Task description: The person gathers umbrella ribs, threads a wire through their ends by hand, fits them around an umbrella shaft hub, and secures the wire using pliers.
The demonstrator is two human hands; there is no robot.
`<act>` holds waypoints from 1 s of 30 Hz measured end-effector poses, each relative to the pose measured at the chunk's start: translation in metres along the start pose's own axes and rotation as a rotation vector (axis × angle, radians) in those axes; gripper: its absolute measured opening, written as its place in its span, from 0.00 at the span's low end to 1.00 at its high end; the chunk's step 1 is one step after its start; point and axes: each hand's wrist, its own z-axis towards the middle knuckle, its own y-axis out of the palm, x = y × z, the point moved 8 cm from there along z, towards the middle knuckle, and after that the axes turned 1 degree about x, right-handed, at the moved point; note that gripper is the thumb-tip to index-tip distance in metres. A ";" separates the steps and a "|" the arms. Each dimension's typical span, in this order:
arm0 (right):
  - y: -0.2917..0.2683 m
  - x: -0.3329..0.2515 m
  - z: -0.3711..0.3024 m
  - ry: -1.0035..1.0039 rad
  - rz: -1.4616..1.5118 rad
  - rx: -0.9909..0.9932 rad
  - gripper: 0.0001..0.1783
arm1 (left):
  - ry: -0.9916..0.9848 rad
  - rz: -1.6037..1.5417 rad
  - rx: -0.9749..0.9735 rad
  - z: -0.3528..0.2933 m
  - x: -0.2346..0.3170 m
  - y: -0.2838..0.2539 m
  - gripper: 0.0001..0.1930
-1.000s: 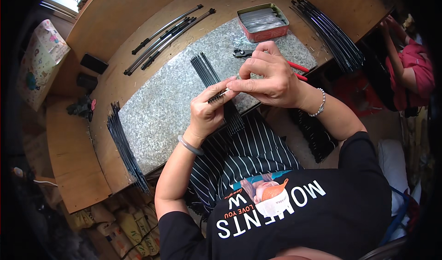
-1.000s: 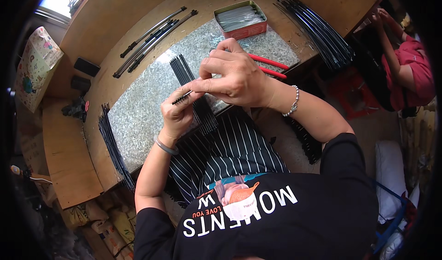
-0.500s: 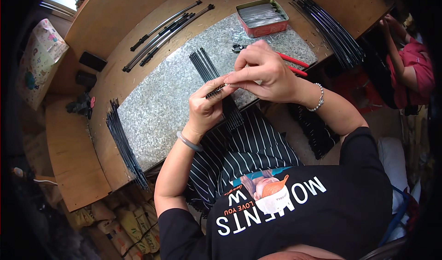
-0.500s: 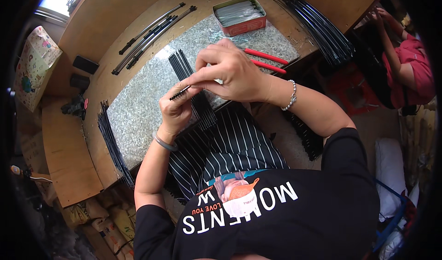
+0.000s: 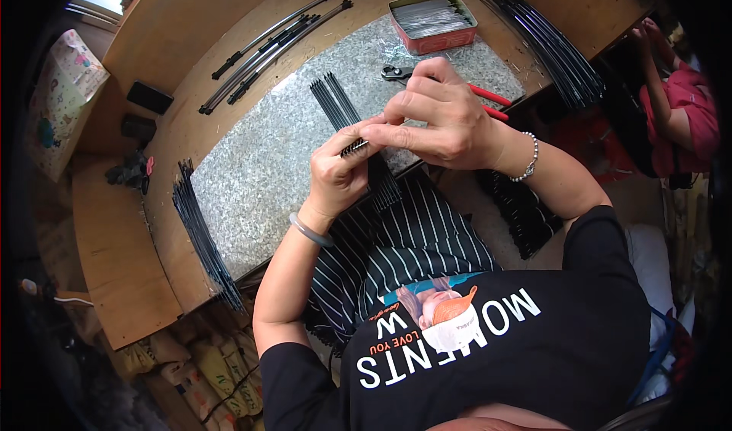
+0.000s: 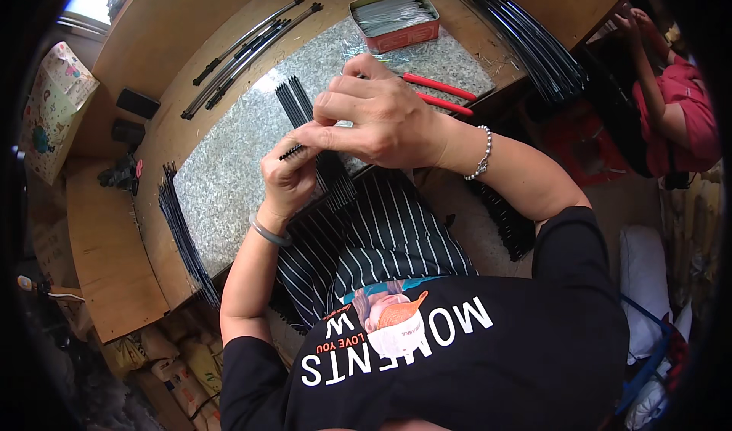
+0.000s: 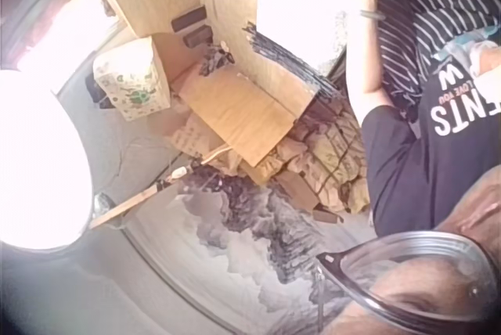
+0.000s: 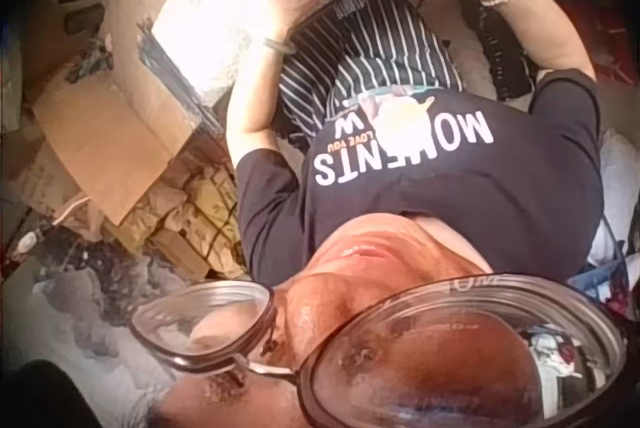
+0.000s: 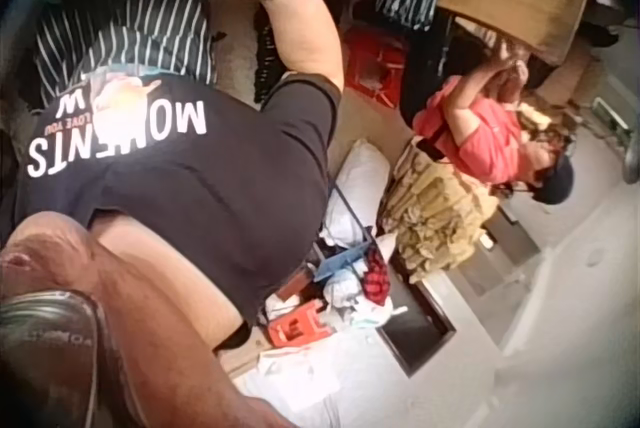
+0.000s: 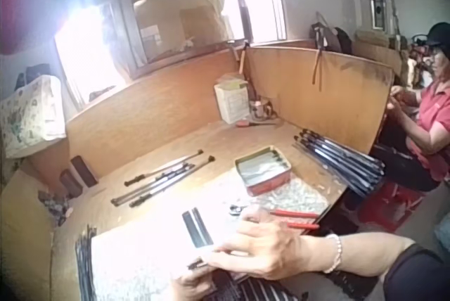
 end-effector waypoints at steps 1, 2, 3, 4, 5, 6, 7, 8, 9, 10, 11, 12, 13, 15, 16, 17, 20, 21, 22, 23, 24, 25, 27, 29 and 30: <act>0.000 -0.002 0.001 -0.008 0.024 0.008 0.19 | 0.002 -0.008 -0.002 0.001 0.001 0.001 0.17; 0.001 -0.004 0.002 -0.008 0.024 0.007 0.19 | 0.001 -0.009 -0.002 -0.001 0.000 0.001 0.17; 0.005 -0.003 0.002 0.035 0.098 -0.017 0.19 | 0.011 -0.010 0.007 -0.003 -0.002 0.000 0.17; 0.008 -0.001 0.002 0.079 0.172 -0.042 0.19 | 0.021 -0.010 0.016 -0.006 -0.003 -0.001 0.17; 0.011 0.001 0.001 0.123 0.246 -0.066 0.19 | 0.031 -0.011 0.025 -0.008 -0.004 -0.002 0.17; 0.012 0.001 0.001 0.123 0.247 -0.067 0.19 | 0.030 -0.011 0.025 -0.010 -0.005 -0.002 0.17; 0.013 0.003 0.000 0.147 0.288 -0.070 0.20 | 0.019 0.008 0.015 -0.010 -0.006 -0.001 0.17; 0.015 0.005 -0.001 0.170 0.329 -0.072 0.20 | 0.007 0.027 0.004 -0.011 -0.006 -0.001 0.17; 0.016 0.007 -0.001 0.193 0.371 -0.074 0.20 | -0.004 0.046 -0.006 -0.011 -0.007 0.000 0.17; 0.016 0.007 -0.001 0.194 0.371 -0.074 0.20 | -0.005 0.046 -0.007 -0.011 -0.006 0.000 0.17; 0.014 0.003 0.000 0.131 0.311 -0.073 0.20 | 0.005 0.039 -0.002 -0.011 -0.005 0.000 0.17; 0.012 -0.001 0.001 0.068 0.249 -0.072 0.20 | 0.017 0.032 0.004 -0.008 -0.003 0.000 0.17; 0.010 -0.005 0.002 0.004 0.187 -0.071 0.20 | 0.028 0.025 0.010 -0.007 -0.001 -0.001 0.17; 0.011 -0.004 0.004 0.013 0.212 -0.086 0.19 | 0.024 0.023 0.013 -0.008 -0.001 0.000 0.17; 0.012 -0.004 0.004 0.022 0.238 -0.102 0.19 | 0.019 0.020 0.015 -0.009 -0.001 0.000 0.16; 0.013 -0.004 0.005 0.030 0.263 -0.116 0.19 | 0.015 0.019 0.017 -0.009 -0.001 0.000 0.16; 0.026 -0.001 0.001 0.139 0.401 -0.067 0.19 | 0.003 0.056 0.016 -0.012 -0.005 -0.002 0.14; 0.029 0.002 -0.001 0.194 0.470 -0.042 0.19 | -0.003 0.075 0.016 -0.013 -0.007 -0.003 0.13; 0.028 0.001 0.001 0.192 0.471 -0.040 0.19 | -0.002 0.079 0.016 -0.015 -0.008 -0.004 0.13; 0.028 0.001 0.002 0.188 0.451 -0.047 0.19 | -0.006 0.068 -0.001 -0.017 -0.010 -0.003 0.13; 0.026 0.001 0.003 0.184 0.430 -0.055 0.18 | -0.008 0.056 -0.019 -0.018 -0.011 -0.002 0.13; 0.025 0.000 0.005 0.180 0.406 -0.062 0.18 | -0.008 0.044 -0.037 -0.018 -0.012 -0.001 0.13; 0.022 -0.004 0.005 0.176 0.374 -0.093 0.17 | -0.069 0.072 -0.117 -0.014 -0.009 0.003 0.14; 0.021 -0.002 0.003 0.182 0.269 -0.166 0.15 | -0.151 0.110 -0.276 -0.001 -0.008 0.018 0.16; 0.021 -0.006 0.000 0.174 0.292 -0.200 0.14 | -0.123 0.092 -0.303 0.005 0.002 0.017 0.17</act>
